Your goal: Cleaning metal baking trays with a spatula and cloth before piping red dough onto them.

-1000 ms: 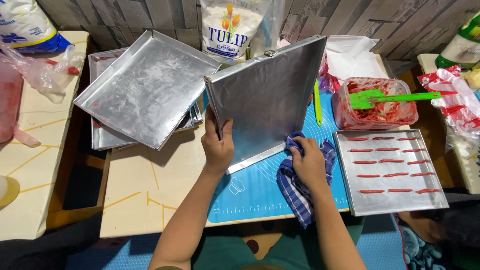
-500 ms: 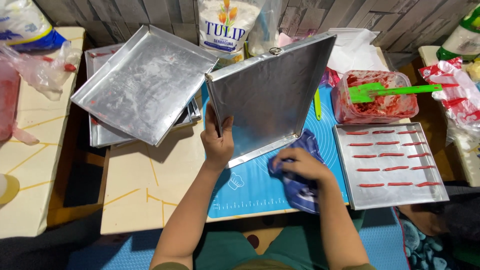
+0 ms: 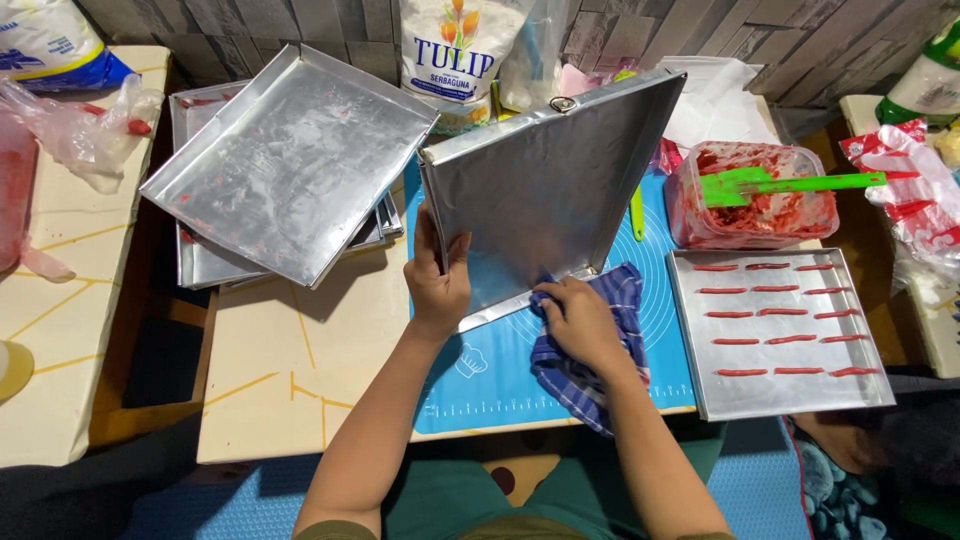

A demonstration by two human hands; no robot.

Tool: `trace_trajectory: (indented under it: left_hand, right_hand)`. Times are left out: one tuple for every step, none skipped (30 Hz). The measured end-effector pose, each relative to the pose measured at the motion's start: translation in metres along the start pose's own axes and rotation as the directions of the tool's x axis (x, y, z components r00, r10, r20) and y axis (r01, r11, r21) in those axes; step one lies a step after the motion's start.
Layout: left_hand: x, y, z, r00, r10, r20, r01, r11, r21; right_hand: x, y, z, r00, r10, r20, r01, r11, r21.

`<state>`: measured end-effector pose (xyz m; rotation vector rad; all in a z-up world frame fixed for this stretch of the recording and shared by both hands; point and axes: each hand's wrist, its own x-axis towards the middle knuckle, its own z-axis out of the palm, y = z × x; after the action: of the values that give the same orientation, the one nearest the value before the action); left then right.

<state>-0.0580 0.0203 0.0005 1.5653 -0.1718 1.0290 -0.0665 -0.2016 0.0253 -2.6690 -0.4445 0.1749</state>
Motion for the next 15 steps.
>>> trace_trajectory:
  left_hand:
    - [-0.001, -0.001, 0.001, 1.0, -0.002, 0.0, 0.002, 1.0, -0.002]
    - [-0.002, -0.003, 0.001, 1.0, 0.006, -0.006, -0.006, 1.0, -0.002]
    - [-0.002, -0.004, 0.002, 1.0, 0.016, -0.01, -0.016, 1.0, -0.001]
    - [-0.003, -0.005, 0.001, 1.0, 0.017, -0.008, -0.017, 1.0, -0.002]
    - [-0.001, -0.006, 0.0, 1.0, 0.027, -0.006, -0.027, 1.0, 0.008]
    - [0.0, -0.008, -0.001, 0.999, 0.038, -0.004, -0.038, 0.999, 0.018]
    - [-0.001, -0.008, -0.001, 0.999, 0.044, -0.003, -0.044, 0.999, 0.019]
    - [-0.001, -0.009, -0.001, 1.0, 0.02, -0.003, -0.02, 1.0, 0.016]
    - [-0.002, -0.01, -0.001, 1.0, -0.005, -0.004, 0.005, 1.0, 0.013]
    - [-0.003, -0.012, -0.001, 1.0, 0.0, -0.007, 0.0, 1.0, 0.014]
    - [-0.005, -0.014, -0.002, 1.0, -0.008, -0.005, 0.008, 1.0, 0.018]
    - [-0.008, -0.017, -0.002, 1.0, -0.015, -0.004, 0.015, 1.0, 0.022]
    - [-0.005, -0.012, -0.002, 1.0, -0.016, -0.005, 0.016, 1.0, 0.021]
    - [-0.002, -0.008, -0.002, 1.0, -0.021, -0.008, 0.021, 0.999, 0.024]
    - [0.0, -0.003, -0.002, 1.0, -0.024, -0.009, 0.024, 0.999, 0.027]
  right_hand:
    - [-0.001, -0.009, -0.004, 1.0, 0.002, 0.001, -0.002, 1.0, -0.002]
    - [-0.001, -0.019, -0.008, 0.999, -0.039, 0.03, 0.038, 0.999, 0.034]
    - [-0.001, -0.028, -0.012, 0.995, -0.081, 0.055, 0.077, 0.994, 0.073]
    - [-0.005, -0.035, -0.018, 0.995, -0.08, 0.054, 0.076, 0.994, 0.074]
    - [-0.007, -0.044, -0.023, 0.978, -0.146, 0.151, 0.124, 0.981, 0.149]
    - [-0.008, -0.052, -0.028, 0.946, -0.218, 0.24, 0.164, 0.96, 0.227]
    - [-0.014, -0.05, -0.034, 0.946, -0.222, 0.235, 0.168, 0.959, 0.228]
    - [-0.019, -0.048, -0.04, 0.922, -0.174, 0.346, 0.108, 0.973, 0.202]
    - [-0.023, -0.046, -0.045, 0.883, -0.124, 0.453, 0.053, 0.984, 0.168]
    - [-0.024, -0.044, -0.053, 0.884, -0.128, 0.45, 0.058, 0.984, 0.167]
    - [-0.027, -0.041, -0.06, 0.932, -0.043, 0.359, -0.012, 0.989, 0.149]
    - [-0.029, -0.038, -0.067, 0.964, 0.043, 0.263, -0.082, 0.987, 0.138]
    - [-0.022, -0.019, -0.062, 0.964, 0.043, 0.264, -0.082, 0.987, 0.137]
    - [-0.015, 0.0, -0.057, 0.993, 0.085, 0.081, -0.093, 0.991, 0.094]
    - [-0.008, 0.019, -0.052, 0.987, 0.115, -0.108, -0.11, 0.992, 0.054]
